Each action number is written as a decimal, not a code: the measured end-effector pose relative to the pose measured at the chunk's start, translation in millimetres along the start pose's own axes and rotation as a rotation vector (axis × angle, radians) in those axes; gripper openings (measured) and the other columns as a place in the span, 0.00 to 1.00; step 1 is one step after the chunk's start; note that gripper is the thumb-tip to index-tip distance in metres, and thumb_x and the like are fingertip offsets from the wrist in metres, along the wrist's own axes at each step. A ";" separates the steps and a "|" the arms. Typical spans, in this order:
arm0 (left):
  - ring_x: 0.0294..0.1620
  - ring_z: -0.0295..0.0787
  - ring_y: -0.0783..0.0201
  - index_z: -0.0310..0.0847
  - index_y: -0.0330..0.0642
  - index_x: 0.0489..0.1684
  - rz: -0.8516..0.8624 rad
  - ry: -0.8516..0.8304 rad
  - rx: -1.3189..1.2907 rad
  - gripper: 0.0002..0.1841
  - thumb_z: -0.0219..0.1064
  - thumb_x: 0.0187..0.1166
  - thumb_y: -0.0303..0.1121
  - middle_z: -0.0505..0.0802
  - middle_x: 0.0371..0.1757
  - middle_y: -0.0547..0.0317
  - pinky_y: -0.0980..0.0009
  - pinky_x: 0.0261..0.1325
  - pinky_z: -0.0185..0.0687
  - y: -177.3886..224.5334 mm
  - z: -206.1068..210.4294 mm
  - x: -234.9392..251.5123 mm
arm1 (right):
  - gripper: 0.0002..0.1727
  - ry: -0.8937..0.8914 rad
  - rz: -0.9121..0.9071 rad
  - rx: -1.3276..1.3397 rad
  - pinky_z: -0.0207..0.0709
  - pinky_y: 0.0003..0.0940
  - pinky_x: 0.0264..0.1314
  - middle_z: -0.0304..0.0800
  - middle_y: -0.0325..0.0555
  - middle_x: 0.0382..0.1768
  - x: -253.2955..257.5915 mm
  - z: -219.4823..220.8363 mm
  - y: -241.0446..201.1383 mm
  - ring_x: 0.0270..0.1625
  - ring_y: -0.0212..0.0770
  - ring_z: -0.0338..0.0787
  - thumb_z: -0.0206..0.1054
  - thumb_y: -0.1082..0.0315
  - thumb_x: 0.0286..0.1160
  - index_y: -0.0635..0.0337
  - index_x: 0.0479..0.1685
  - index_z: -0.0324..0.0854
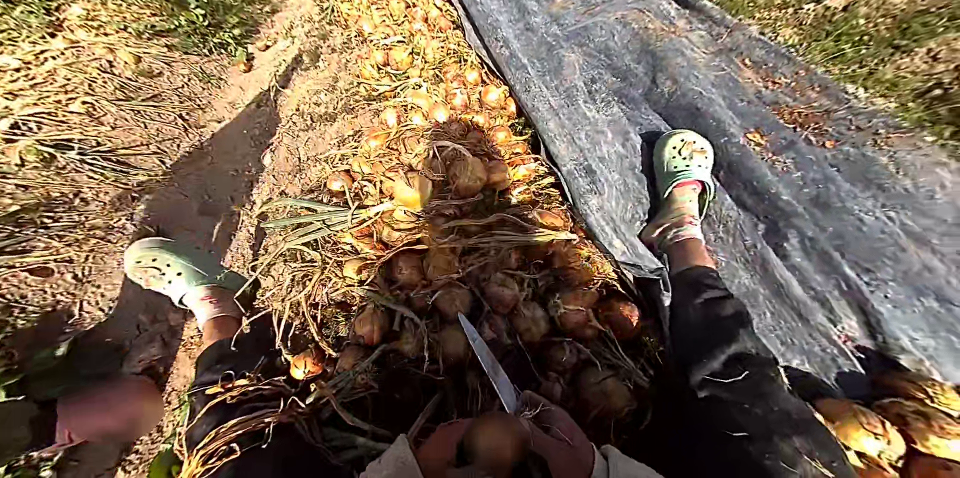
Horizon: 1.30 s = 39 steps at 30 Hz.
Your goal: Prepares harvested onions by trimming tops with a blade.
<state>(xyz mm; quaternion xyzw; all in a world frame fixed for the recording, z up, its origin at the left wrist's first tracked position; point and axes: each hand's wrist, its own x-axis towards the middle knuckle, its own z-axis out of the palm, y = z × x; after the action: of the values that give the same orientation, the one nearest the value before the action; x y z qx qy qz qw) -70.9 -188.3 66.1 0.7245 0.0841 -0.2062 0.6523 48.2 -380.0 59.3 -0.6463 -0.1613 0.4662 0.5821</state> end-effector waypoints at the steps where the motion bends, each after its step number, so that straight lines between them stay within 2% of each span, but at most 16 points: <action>1: 0.60 0.90 0.52 0.74 0.19 0.69 -0.021 0.009 0.015 0.32 0.71 0.78 0.43 0.91 0.57 0.34 0.54 0.71 0.80 0.6 2.1 -0.8 | 0.10 0.001 0.015 0.026 0.73 0.25 0.26 0.76 0.28 0.22 -0.2 0.5 1.9 0.20 0.23 0.74 0.58 0.63 0.78 0.60 0.48 0.77; 5: 0.55 0.94 0.45 0.83 0.22 0.60 -0.012 0.137 0.177 0.33 0.71 0.76 0.51 0.95 0.50 0.34 0.43 0.67 0.83 -9.2 10.6 -1.4 | 0.11 0.027 0.068 0.109 0.75 0.25 0.31 0.78 0.30 0.26 0.2 1.6 4.7 0.24 0.24 0.76 0.56 0.65 0.82 0.62 0.51 0.78; 8: 0.49 0.95 0.59 0.85 0.25 0.58 0.024 0.225 0.106 0.28 0.70 0.77 0.47 0.96 0.46 0.45 0.54 0.60 0.87 -13.8 14.7 -2.2 | 0.14 0.058 0.094 0.153 0.76 0.24 0.29 0.79 0.29 0.25 2.6 -1.1 6.1 0.22 0.23 0.76 0.56 0.60 0.81 0.61 0.53 0.78; 12: 0.56 0.90 0.74 0.61 0.20 0.79 0.090 0.185 -0.232 0.39 0.68 0.79 0.44 0.91 0.60 0.54 0.69 0.63 0.87 -2.4 23.2 3.1 | 0.17 0.043 0.121 0.120 0.79 0.29 0.43 0.85 0.37 0.36 0.1 -0.1 -1.0 0.34 0.26 0.82 0.56 0.62 0.85 0.66 0.60 0.79; 14: 0.48 0.91 0.77 0.62 0.22 0.77 0.093 0.222 -0.305 0.42 0.75 0.72 0.46 0.92 0.54 0.60 0.72 0.55 0.90 -5.6 29.7 8.0 | 0.18 0.021 0.165 0.068 0.80 0.33 0.48 0.86 0.44 0.40 -0.3 2.2 -5.4 0.38 0.31 0.83 0.54 0.63 0.89 0.68 0.63 0.79; 16: 0.49 0.91 0.76 0.63 0.21 0.75 0.094 0.284 -0.209 0.40 0.76 0.69 0.41 0.92 0.53 0.57 0.72 0.56 0.89 -7.3 34.0 10.3 | 0.20 0.007 0.218 0.004 0.79 0.39 0.57 0.87 0.53 0.46 0.8 -0.6 -11.9 0.45 0.39 0.85 0.52 0.63 0.91 0.70 0.65 0.78; 18: 0.57 0.93 0.62 0.64 0.17 0.75 0.095 0.377 0.058 0.42 0.79 0.65 0.36 0.92 0.57 0.41 0.62 0.66 0.87 -10.4 34.6 13.2 | 0.24 -0.011 0.297 -0.051 0.77 0.45 0.63 0.86 0.60 0.50 -0.7 -2.5 -17.8 0.50 0.47 0.85 0.47 0.58 0.95 0.72 0.67 0.77; 21: 0.61 0.92 0.43 0.66 0.19 0.78 -0.043 0.534 0.257 0.42 0.80 0.65 0.34 0.90 0.59 0.28 0.47 0.70 0.83 -14.6 24.8 32.7 | 0.30 0.026 0.348 -0.043 0.77 0.46 0.52 0.81 0.58 0.39 -0.4 -3.4 -16.6 0.38 0.47 0.81 0.38 0.53 0.97 0.73 0.60 0.77; 24: 0.46 0.89 0.60 0.60 0.26 0.82 -0.144 0.713 -0.079 0.36 0.70 0.76 0.32 0.87 0.55 0.40 0.63 0.51 0.88 10.8 12.9 72.1 | 0.31 0.294 0.449 0.221 0.76 0.38 0.39 0.76 0.47 0.32 10.5 -13.5 -4.1 0.29 0.40 0.77 0.37 0.50 0.97 0.70 0.65 0.73; 26: 0.30 0.88 0.67 0.58 0.29 0.81 -0.023 0.739 -0.288 0.33 0.68 0.77 0.28 0.87 0.43 0.50 0.71 0.33 0.88 48.3 19.7 100.7 | 0.31 0.430 0.541 0.336 0.77 0.35 0.33 0.74 0.44 0.27 18.5 -22.7 5.3 0.25 0.38 0.77 0.36 0.48 0.96 0.68 0.62 0.72; 29: 0.37 0.92 0.69 0.53 0.20 0.80 0.347 0.363 -0.224 0.42 0.71 0.75 0.42 0.91 0.47 0.52 0.71 0.46 0.91 95.9 44.4 120.7 | 0.30 0.494 0.471 0.386 0.78 0.34 0.32 0.76 0.43 0.25 21.7 -23.1 16.8 0.23 0.38 0.78 0.36 0.51 0.97 0.70 0.58 0.74; 30: 0.36 0.94 0.70 0.65 0.13 0.70 0.518 0.278 -0.023 0.40 0.67 0.81 0.51 0.95 0.42 0.52 0.70 0.45 0.92 104.0 49.8 126.4 | 0.29 0.519 0.421 0.401 0.79 0.35 0.34 0.76 0.44 0.25 20.5 -23.3 18.0 0.23 0.38 0.78 0.37 0.53 0.97 0.71 0.58 0.75; 32: 0.33 0.95 0.64 0.91 0.27 0.48 0.759 0.324 0.523 0.21 0.59 0.86 0.40 0.97 0.34 0.55 0.64 0.41 0.93 112.8 47.1 141.4 | 0.28 0.623 0.331 0.459 0.79 0.33 0.29 0.76 0.41 0.21 16.4 -26.3 14.2 0.19 0.36 0.78 0.37 0.54 0.97 0.70 0.51 0.76; 34: 0.53 0.96 0.46 0.92 0.35 0.55 0.529 0.295 0.989 0.15 0.62 0.83 0.33 0.97 0.48 0.43 0.48 0.58 0.90 113.0 28.8 156.1 | 0.29 0.716 0.294 0.508 0.79 0.32 0.26 0.74 0.40 0.16 13.5 -36.3 9.4 0.16 0.35 0.78 0.35 0.54 0.97 0.69 0.44 0.75; 36: 0.86 0.71 0.43 0.72 0.43 0.84 -0.053 0.028 1.249 0.25 0.59 0.87 0.33 0.82 0.79 0.44 0.42 0.87 0.60 112.0 9.4 176.7 | 0.30 0.769 0.297 0.522 0.80 0.35 0.30 0.76 0.44 0.19 12.1 -46.1 6.1 0.19 0.39 0.79 0.36 0.53 0.97 0.72 0.50 0.76; 39: 0.91 0.59 0.39 0.65 0.44 0.89 -0.265 -0.113 1.449 0.34 0.65 0.79 0.25 0.76 0.85 0.42 0.32 0.89 0.39 82.2 -4.5 190.8 | 0.31 0.777 0.339 0.474 0.79 0.36 0.36 0.78 0.47 0.25 14.1 -53.9 -0.4 0.25 0.39 0.80 0.37 0.52 0.97 0.74 0.51 0.77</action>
<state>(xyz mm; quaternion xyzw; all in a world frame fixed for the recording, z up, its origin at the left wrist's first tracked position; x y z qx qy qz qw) 133.9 -223.1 63.2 0.9456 -0.0202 -0.3242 -0.0170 98.1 -401.7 47.8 -0.6394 0.2862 0.3024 0.6464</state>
